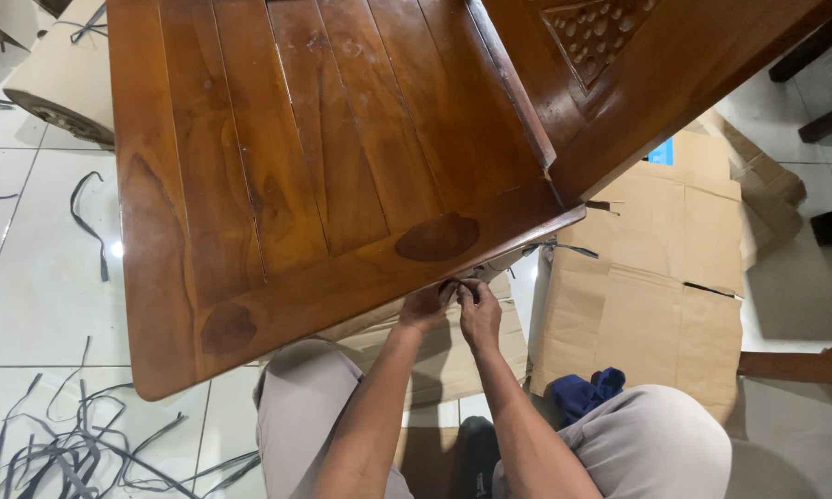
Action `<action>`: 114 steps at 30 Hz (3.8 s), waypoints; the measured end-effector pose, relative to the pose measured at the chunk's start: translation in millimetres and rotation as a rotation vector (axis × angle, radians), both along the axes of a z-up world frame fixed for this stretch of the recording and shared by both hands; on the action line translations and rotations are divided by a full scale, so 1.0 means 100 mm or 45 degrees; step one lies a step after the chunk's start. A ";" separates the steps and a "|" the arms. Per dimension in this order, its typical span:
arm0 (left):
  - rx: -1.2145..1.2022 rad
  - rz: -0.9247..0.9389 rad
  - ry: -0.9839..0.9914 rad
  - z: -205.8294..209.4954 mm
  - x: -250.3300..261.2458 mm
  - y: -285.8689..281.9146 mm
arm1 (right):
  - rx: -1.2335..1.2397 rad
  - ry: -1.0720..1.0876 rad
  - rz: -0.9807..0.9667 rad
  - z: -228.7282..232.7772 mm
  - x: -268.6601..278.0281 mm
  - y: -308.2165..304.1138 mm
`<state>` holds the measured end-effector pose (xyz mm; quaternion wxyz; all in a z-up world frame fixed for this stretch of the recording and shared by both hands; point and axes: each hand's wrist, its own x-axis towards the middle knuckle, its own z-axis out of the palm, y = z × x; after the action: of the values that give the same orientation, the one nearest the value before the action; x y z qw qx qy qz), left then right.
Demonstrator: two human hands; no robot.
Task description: Unpacking a wooden chair by removing plastic straps and cardboard packaging
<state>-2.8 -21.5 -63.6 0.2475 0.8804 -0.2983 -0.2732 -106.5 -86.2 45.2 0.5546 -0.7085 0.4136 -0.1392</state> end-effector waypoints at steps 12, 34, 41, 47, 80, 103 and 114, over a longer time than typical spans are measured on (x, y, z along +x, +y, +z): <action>0.154 0.061 0.053 0.23 -0.05 0.04 | -0.067 0.086 -0.056 0.08 -0.04 0.09; 0.056 0.146 0.053 0.59 -0.14 0.00 | -0.255 0.114 -0.097 -0.09 -0.27 0.30; -0.125 0.146 -0.040 0.67 -0.15 0.10 | -0.310 0.092 -0.038 -0.09 -0.36 0.37; -0.279 0.094 -0.055 0.86 -0.16 0.23 | -0.258 0.136 -0.037 0.02 -0.55 0.52; -0.611 0.304 -0.223 1.00 -0.82 0.90 | -0.041 0.378 0.127 -0.35 -1.04 0.80; -0.309 0.505 0.025 0.83 -0.93 1.17 | 0.039 0.372 0.206 -0.28 -1.03 1.03; -0.316 0.560 0.023 0.77 -1.05 1.72 | 0.014 0.341 0.291 -0.47 -0.96 1.26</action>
<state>-107.5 151.0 13.5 0.4098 0.8845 -0.1285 -0.1820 -202.4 39.7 -2.1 0.5107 -0.7601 0.4012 0.0226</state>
